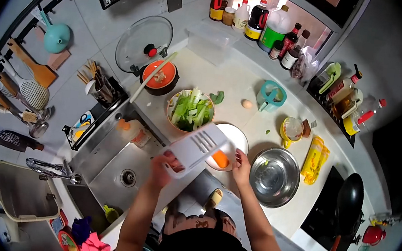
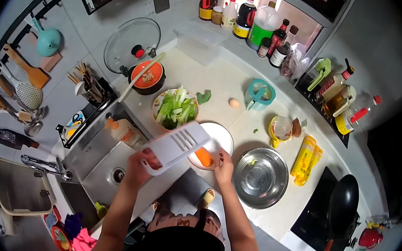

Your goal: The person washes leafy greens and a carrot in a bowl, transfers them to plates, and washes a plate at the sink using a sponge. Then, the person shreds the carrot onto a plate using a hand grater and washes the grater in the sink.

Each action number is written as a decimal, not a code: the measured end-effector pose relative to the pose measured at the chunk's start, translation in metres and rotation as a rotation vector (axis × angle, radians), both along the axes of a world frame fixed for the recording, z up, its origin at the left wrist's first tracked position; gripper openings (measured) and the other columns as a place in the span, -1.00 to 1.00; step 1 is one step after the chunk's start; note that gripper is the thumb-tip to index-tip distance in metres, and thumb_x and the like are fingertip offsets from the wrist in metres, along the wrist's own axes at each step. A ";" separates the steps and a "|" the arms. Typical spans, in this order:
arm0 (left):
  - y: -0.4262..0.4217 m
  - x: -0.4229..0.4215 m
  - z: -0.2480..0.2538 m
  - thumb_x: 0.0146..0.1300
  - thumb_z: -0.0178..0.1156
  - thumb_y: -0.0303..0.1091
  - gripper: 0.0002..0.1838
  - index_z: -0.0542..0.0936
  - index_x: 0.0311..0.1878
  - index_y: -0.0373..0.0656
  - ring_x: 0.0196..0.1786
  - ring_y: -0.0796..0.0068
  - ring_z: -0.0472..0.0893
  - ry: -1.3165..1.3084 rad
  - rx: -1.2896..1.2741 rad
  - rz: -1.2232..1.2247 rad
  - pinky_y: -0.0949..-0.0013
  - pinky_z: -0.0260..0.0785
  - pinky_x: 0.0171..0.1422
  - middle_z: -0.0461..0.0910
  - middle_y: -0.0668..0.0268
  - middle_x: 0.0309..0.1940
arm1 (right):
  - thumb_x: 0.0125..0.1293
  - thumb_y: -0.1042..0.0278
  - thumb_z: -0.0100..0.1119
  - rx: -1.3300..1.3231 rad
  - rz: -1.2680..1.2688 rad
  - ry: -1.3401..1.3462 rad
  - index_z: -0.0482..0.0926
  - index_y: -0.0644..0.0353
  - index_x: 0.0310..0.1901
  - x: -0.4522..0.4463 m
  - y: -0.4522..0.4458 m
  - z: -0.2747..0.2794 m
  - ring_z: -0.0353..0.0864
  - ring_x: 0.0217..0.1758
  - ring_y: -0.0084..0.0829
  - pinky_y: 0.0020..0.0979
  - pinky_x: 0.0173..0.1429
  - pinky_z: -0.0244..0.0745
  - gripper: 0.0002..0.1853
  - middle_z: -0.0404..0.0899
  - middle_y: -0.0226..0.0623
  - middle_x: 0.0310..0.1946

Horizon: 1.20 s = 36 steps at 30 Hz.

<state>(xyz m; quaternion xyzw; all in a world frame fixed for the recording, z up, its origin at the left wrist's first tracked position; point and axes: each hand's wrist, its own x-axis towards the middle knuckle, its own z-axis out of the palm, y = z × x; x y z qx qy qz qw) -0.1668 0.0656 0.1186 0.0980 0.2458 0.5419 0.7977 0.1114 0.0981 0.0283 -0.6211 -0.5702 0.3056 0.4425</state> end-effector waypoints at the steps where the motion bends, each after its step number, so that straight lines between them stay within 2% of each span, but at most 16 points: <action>1: 0.001 -0.001 -0.004 -0.08 -0.02 -0.41 -0.92 0.33 -0.45 -0.06 -0.42 0.46 0.38 -0.062 0.065 0.029 0.33 0.25 -0.20 0.30 0.42 -0.53 | 0.02 0.65 0.00 0.019 0.089 -0.102 0.49 0.23 -0.07 0.005 0.006 -0.005 0.54 -0.10 -0.24 -0.37 -0.03 0.45 -0.63 0.51 -0.12 -0.12; 2: 0.001 0.001 -0.008 -0.08 -0.04 -0.41 -0.91 0.37 -0.43 -0.06 -0.43 0.45 0.40 -0.123 0.128 0.057 0.36 0.24 -0.27 0.37 0.41 -0.51 | 0.02 0.61 0.02 0.038 0.177 -0.204 0.49 0.23 -0.09 0.008 0.010 -0.010 0.53 -0.09 -0.19 -0.34 -0.02 0.44 -0.65 0.51 -0.11 -0.14; 3: -0.001 0.022 0.029 0.02 -0.02 -0.38 -0.92 0.40 -0.37 -0.07 -0.44 0.46 0.41 0.201 -0.178 0.301 0.34 0.28 -0.26 0.37 0.43 -0.52 | 0.02 0.50 0.08 0.097 0.255 -0.264 0.50 0.23 -0.12 0.007 0.013 -0.010 0.50 -0.08 -0.12 -0.31 0.04 0.41 -0.69 0.51 -0.10 -0.15; 6: -0.003 0.027 0.005 0.18 0.00 -0.24 -0.76 0.45 -0.13 -0.11 -0.27 0.43 0.52 0.285 -0.218 0.398 0.27 0.39 -0.13 0.52 0.40 -0.34 | -0.05 0.31 0.24 0.062 0.377 -0.368 0.47 0.11 -0.04 -0.009 0.016 -0.020 0.46 -0.03 -0.10 -0.27 0.04 0.40 -0.55 0.45 -0.12 -0.05; 9: -0.005 0.043 0.008 0.30 -0.09 -0.15 -0.77 0.44 -0.28 -0.07 -0.33 0.49 0.49 0.353 -0.242 0.468 0.30 0.38 -0.21 0.43 0.49 -0.48 | -0.10 0.23 0.27 0.067 0.443 -0.630 0.39 -0.01 0.09 -0.020 0.016 -0.031 0.40 0.01 -0.06 -0.23 0.09 0.36 -0.40 0.33 -0.10 0.08; 12: -0.011 0.029 -0.032 0.31 -0.08 -0.12 -0.75 0.47 -0.22 -0.08 -0.24 0.47 0.53 0.184 -0.023 0.353 0.28 0.40 -0.16 0.49 0.47 -0.42 | -0.12 0.21 0.30 -0.059 0.511 -0.533 0.36 0.00 0.11 -0.021 0.023 -0.027 0.39 0.01 -0.02 -0.22 0.09 0.35 -0.35 0.24 -0.07 0.14; 15: -0.009 0.031 -0.042 0.30 -0.05 -0.14 -0.74 0.48 -0.17 -0.11 -0.21 0.45 0.55 0.256 -0.038 0.387 0.28 0.42 -0.18 0.53 0.42 -0.36 | -0.09 0.26 0.28 -0.075 0.486 -0.430 0.37 0.05 0.08 -0.020 0.026 -0.036 0.43 -0.03 -0.03 -0.21 0.06 0.38 -0.40 0.34 -0.06 0.06; 18: 0.007 0.045 -0.013 0.27 0.03 -0.18 -0.72 0.47 -0.10 -0.18 -0.30 0.41 0.58 0.421 -0.178 0.456 0.33 0.49 -0.31 0.56 0.30 -0.32 | -0.03 0.31 0.24 -0.230 0.295 -0.022 0.36 0.12 0.06 -0.009 0.030 -0.040 0.48 -0.08 -0.06 -0.23 0.02 0.41 -0.46 0.43 -0.01 -0.05; 20: 0.012 0.040 -0.028 0.26 0.03 -0.17 -0.68 0.47 -0.09 -0.24 -0.29 0.41 0.59 0.528 -0.108 0.372 0.35 0.50 -0.30 0.56 0.25 -0.29 | 0.07 0.29 0.17 -0.391 0.096 0.309 0.31 0.28 0.06 0.005 0.028 -0.053 0.57 -0.16 -0.23 -0.38 -0.12 0.48 -0.49 0.49 -0.13 -0.09; 22: 0.020 0.044 -0.039 0.27 0.03 -0.17 -0.65 0.47 -0.08 -0.29 -0.29 0.40 0.59 0.577 -0.067 0.296 0.37 0.50 -0.30 0.56 0.21 -0.26 | 0.13 0.28 0.15 -0.691 0.011 1.007 0.28 0.24 0.06 0.022 0.025 0.019 0.57 -0.34 -0.43 -0.53 -0.35 0.47 -0.52 0.49 -0.17 -0.20; 24: 0.028 0.059 -0.045 0.27 0.03 -0.16 -0.62 0.47 -0.07 -0.34 -0.29 0.40 0.60 0.584 -0.063 0.231 0.38 0.51 -0.30 0.56 0.18 -0.24 | 0.10 0.23 0.17 -0.651 0.005 1.038 0.27 0.22 0.08 0.024 0.026 0.040 0.58 -0.33 -0.40 -0.50 -0.32 0.49 -0.47 0.49 -0.20 -0.17; 25: 0.030 0.065 -0.052 0.28 0.01 -0.14 -0.59 0.45 -0.03 -0.35 -0.20 0.38 0.59 0.598 -0.041 0.150 0.37 0.52 -0.28 0.55 0.18 -0.20 | 0.08 0.21 0.18 -0.635 0.001 1.056 0.26 0.21 0.10 0.024 0.026 0.044 0.58 -0.32 -0.39 -0.48 -0.31 0.50 -0.44 0.49 -0.21 -0.15; 28: 0.034 0.091 -0.066 0.29 0.00 -0.12 -0.58 0.46 -0.04 -0.34 -0.17 0.38 0.57 0.509 -0.031 0.152 0.41 0.49 -0.33 0.53 0.18 -0.18 | 0.09 0.19 0.17 -0.630 0.026 0.684 0.22 0.17 0.13 0.013 0.032 0.046 0.57 -0.41 -0.41 -0.49 -0.35 0.49 -0.42 0.51 -0.27 -0.21; 32: 0.035 0.108 -0.077 0.29 0.00 -0.11 -0.59 0.47 -0.06 -0.32 -0.29 0.48 0.50 0.536 -0.137 0.238 0.49 0.42 -0.37 0.52 0.23 -0.23 | -0.02 0.12 0.23 -0.368 -0.022 0.029 0.42 0.24 -0.06 -0.005 0.039 0.016 0.61 -0.35 -0.21 -0.38 -0.23 0.49 -0.49 0.55 -0.11 -0.26; 33: 0.036 0.112 -0.068 0.29 0.02 -0.12 -0.61 0.48 -0.09 -0.32 -0.34 0.53 0.47 0.573 -0.179 0.281 0.50 0.42 -0.35 0.50 0.27 -0.30 | -0.07 0.10 0.23 -0.244 -0.048 -0.100 0.47 0.28 -0.14 -0.009 0.040 0.024 0.59 -0.30 -0.09 -0.30 -0.16 0.48 -0.51 0.53 -0.02 -0.23; 36: 0.032 0.116 -0.064 0.28 0.04 -0.14 -0.63 0.49 -0.12 -0.31 -0.36 0.56 0.46 0.565 -0.174 0.264 0.50 0.41 -0.35 0.48 0.29 -0.35 | -0.08 0.09 0.22 -0.080 0.047 -0.349 0.47 0.24 -0.10 -0.022 0.033 0.065 0.58 -0.30 -0.07 -0.26 -0.20 0.50 -0.49 0.54 -0.05 -0.24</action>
